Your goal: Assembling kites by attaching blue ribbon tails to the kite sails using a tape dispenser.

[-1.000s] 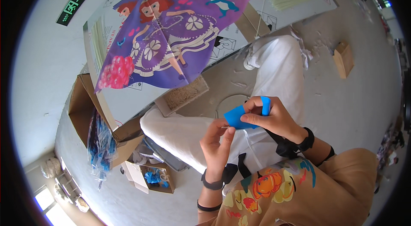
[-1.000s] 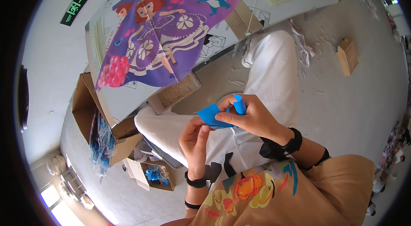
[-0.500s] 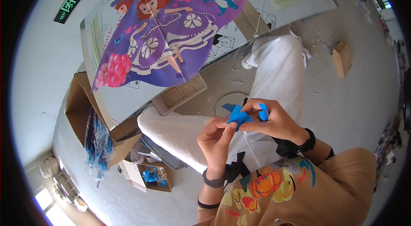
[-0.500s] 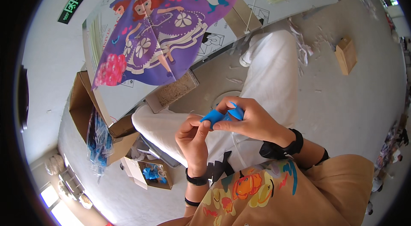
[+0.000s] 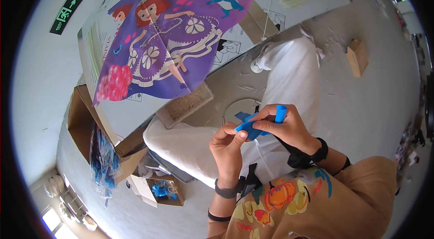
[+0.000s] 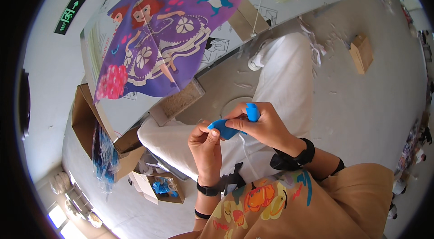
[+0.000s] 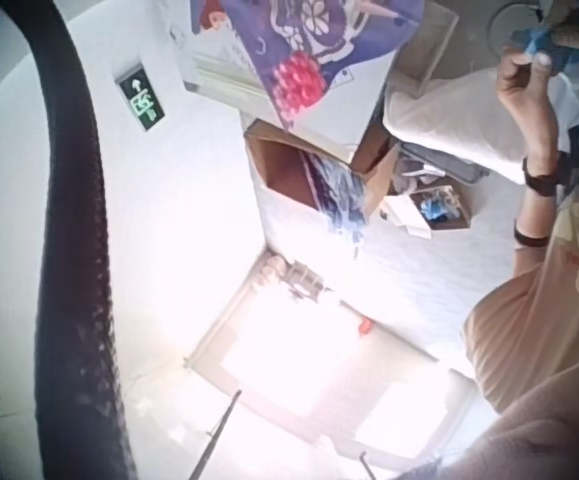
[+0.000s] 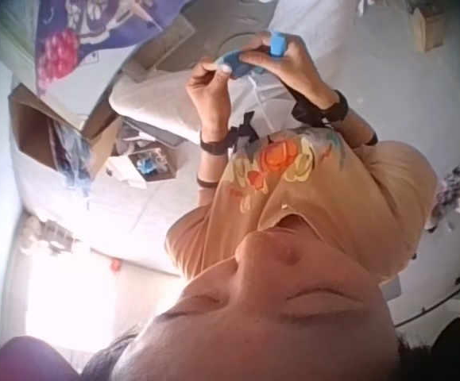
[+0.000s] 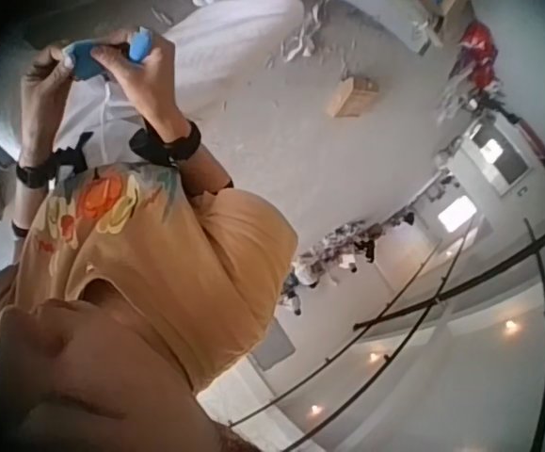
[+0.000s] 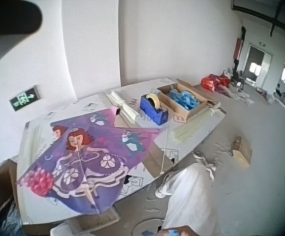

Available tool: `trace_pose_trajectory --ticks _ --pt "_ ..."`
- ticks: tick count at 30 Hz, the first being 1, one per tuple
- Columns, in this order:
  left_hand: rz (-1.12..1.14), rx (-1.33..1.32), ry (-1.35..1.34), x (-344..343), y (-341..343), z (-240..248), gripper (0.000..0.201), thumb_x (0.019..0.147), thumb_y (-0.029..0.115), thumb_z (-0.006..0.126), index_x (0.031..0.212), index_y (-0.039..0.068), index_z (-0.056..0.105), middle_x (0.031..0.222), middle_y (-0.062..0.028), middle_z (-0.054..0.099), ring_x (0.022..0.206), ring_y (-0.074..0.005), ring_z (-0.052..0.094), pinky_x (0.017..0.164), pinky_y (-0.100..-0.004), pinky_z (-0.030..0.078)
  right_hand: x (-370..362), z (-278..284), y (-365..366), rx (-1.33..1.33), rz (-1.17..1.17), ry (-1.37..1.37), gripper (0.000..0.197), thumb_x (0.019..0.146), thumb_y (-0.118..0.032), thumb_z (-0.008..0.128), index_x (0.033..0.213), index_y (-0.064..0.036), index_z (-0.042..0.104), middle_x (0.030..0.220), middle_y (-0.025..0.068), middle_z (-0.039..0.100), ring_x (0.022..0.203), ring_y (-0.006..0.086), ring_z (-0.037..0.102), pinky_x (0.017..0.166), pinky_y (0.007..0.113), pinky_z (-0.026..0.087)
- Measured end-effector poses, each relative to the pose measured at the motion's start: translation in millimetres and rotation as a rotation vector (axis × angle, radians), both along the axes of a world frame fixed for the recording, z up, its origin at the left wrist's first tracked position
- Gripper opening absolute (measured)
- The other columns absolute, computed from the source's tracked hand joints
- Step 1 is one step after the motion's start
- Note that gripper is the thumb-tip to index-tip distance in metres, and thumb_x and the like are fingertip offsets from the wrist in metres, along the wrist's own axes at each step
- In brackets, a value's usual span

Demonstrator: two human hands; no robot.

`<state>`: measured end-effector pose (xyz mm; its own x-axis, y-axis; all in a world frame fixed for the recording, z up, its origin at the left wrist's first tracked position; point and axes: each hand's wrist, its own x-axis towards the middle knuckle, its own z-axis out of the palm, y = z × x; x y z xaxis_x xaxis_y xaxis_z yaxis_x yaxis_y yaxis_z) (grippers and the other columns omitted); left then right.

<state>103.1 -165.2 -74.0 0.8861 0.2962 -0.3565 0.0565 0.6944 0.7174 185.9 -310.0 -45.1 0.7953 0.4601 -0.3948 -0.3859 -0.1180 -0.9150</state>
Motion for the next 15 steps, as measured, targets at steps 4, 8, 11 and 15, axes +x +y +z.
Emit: trace_pose_trajectory --ticks 4,8,11,15 --pt "0.014 -0.124 -0.019 2 0 -12 0.009 0.088 0.006 0.071 0.087 0.0 0.065 0.083 -0.0041 0.062 0.072 -0.0135 0.06 0.071 -0.0278 0.052 0 -4 0 -0.031 -0.002 -0.102 0.011 0.088 -0.009 0.072 0.093 0.0006 0.07 0.078 0.0027 0.068 0.071 0.0047 0.058 0.062 0.02 0.046" --pt "0.004 -0.214 0.079 12 3 -11 0.009 0.092 0.009 0.067 0.092 0.0 0.066 0.084 -0.0061 0.066 0.072 -0.0149 0.062 0.071 -0.0291 0.052 3 -17 7 0.02 -0.089 -0.172 0.011 0.089 -0.008 0.071 0.094 0.0009 0.067 0.081 0.0028 0.068 0.071 0.0051 0.058 0.063 0.021 0.046" --pt "0.008 -0.21 0.082 19 9 -15 0.008 0.093 0.007 0.064 0.095 0.0 0.065 0.085 -0.0064 0.066 0.072 -0.0148 0.062 0.071 -0.0293 0.052 8 -24 13 0.024 -0.111 -0.22 0.011 0.09 -0.007 0.07 0.094 -0.0004 0.063 0.081 0.0022 0.067 0.071 0.005 0.056 0.063 0.021 0.046" --pt "0.046 -0.24 0.094 27 16 -28 0.006 0.092 0.006 0.062 0.096 0.002 0.064 0.084 -0.0055 0.066 0.072 -0.0129 0.062 0.069 -0.0277 0.052 18 -38 20 -0.06 -0.077 -0.425 0.012 0.091 -0.007 0.069 0.091 -0.0024 0.058 0.079 0.0018 0.064 0.067 0.0044 0.053 0.058 0.021 0.042"
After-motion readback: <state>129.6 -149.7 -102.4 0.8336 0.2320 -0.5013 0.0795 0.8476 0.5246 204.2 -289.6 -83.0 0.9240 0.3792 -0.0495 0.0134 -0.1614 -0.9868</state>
